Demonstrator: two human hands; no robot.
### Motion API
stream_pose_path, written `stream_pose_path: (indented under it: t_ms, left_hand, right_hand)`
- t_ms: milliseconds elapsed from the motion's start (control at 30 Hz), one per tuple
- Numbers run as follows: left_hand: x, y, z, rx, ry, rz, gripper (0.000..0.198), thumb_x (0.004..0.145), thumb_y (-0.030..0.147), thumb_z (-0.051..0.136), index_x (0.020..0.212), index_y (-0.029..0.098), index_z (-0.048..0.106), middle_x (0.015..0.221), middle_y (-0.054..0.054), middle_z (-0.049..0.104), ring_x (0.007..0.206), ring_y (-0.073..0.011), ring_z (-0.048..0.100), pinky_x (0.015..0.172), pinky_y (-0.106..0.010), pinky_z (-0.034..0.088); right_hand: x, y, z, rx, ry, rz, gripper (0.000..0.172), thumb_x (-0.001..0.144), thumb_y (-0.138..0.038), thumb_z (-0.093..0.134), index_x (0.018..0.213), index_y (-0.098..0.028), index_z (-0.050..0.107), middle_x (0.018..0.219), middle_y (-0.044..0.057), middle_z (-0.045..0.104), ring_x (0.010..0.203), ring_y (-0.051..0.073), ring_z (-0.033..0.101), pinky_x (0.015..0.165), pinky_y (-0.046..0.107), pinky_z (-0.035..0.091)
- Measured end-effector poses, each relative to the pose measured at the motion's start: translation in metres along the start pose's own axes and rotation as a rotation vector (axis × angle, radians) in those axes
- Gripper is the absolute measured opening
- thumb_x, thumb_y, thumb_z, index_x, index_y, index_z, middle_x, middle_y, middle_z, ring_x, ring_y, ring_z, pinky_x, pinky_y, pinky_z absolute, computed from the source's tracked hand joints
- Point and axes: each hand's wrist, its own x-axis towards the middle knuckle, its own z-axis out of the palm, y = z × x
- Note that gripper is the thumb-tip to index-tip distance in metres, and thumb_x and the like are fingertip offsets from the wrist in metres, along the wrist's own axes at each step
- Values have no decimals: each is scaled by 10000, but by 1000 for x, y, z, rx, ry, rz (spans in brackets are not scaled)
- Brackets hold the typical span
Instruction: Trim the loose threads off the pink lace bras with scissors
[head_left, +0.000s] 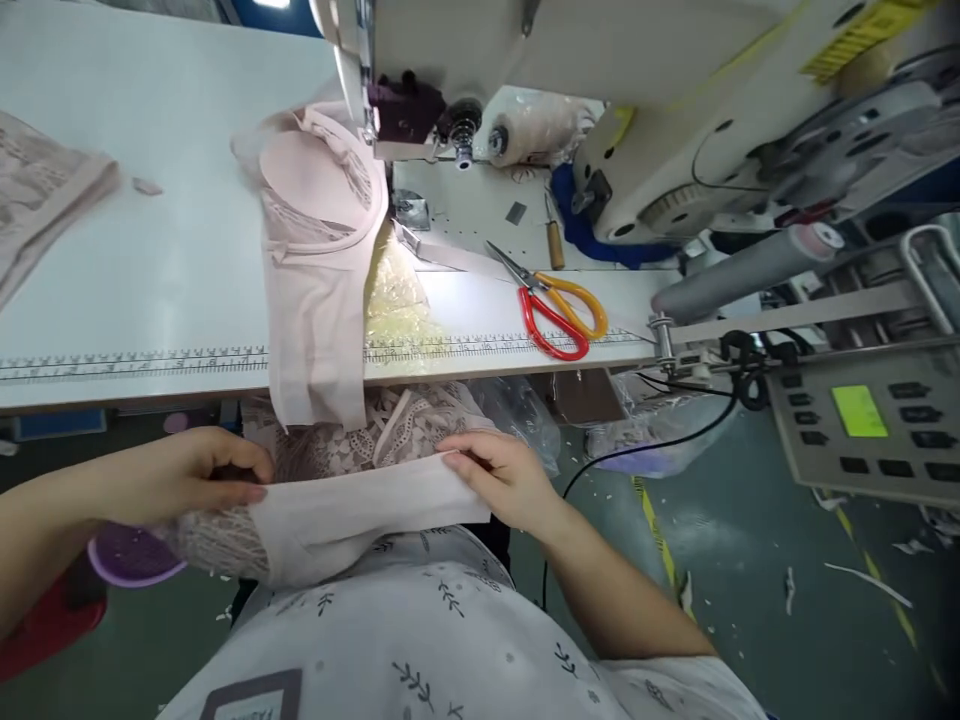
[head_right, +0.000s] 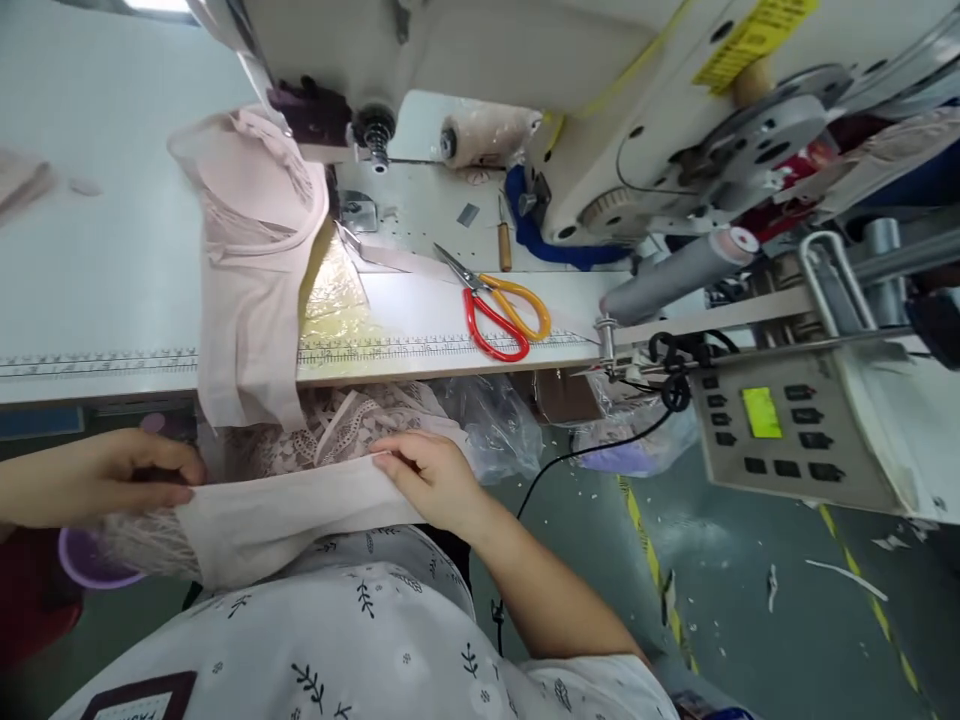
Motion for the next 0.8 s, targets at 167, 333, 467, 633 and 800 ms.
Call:
stream_pose_path:
  t_ms: [167, 333, 467, 633, 800]
  left_hand:
    - [36, -11, -16, -73, -238, 1, 172, 779, 274, 566, 829, 185, 704, 746, 38, 704, 683, -126, 604, 638, -145, 430]
    - [45, -12, -9, 8, -146, 48, 137, 776, 230, 577, 787, 193, 708, 770, 37, 726, 744, -159, 644, 686, -178, 436]
    - [44, -15, -5, 39, -76, 65, 137, 788, 257, 581, 792, 196, 703, 806, 23, 733, 780, -189, 650, 717, -221, 445]
    - [44, -20, -4, 88, -75, 102, 145, 812, 266, 563, 809, 191, 687, 829, 14, 731, 794, -198, 656, 723, -230, 454]
    - [40, -4, 1, 519, 17, 111, 249, 884, 267, 472, 982, 164, 677, 909, -88, 736, 758, -270, 670, 625, -299, 481]
  right_hand:
    - [2, 15, 6, -6, 25, 97, 168, 843, -238, 521, 853, -171, 675, 782, 52, 706, 692, 160, 628, 624, 265, 488]
    - [6, 20, 8, -4, 34, 110, 101, 793, -214, 529, 770, -172, 618, 597, -16, 580, 518, 108, 497, 493, 213, 399]
    - [7, 22, 7, -19, 40, 102, 72, 782, -203, 516, 745, -174, 572, 643, -1, 584, 561, 117, 507, 515, 218, 403]
    - [5, 25, 10, -29, 69, 82, 94, 819, -225, 493, 782, -181, 567, 750, 40, 635, 698, 153, 568, 633, 260, 456]
    - [5, 24, 17, -29, 145, 96, 72, 812, -214, 499, 780, -190, 559, 700, 20, 611, 631, 138, 549, 572, 240, 446]
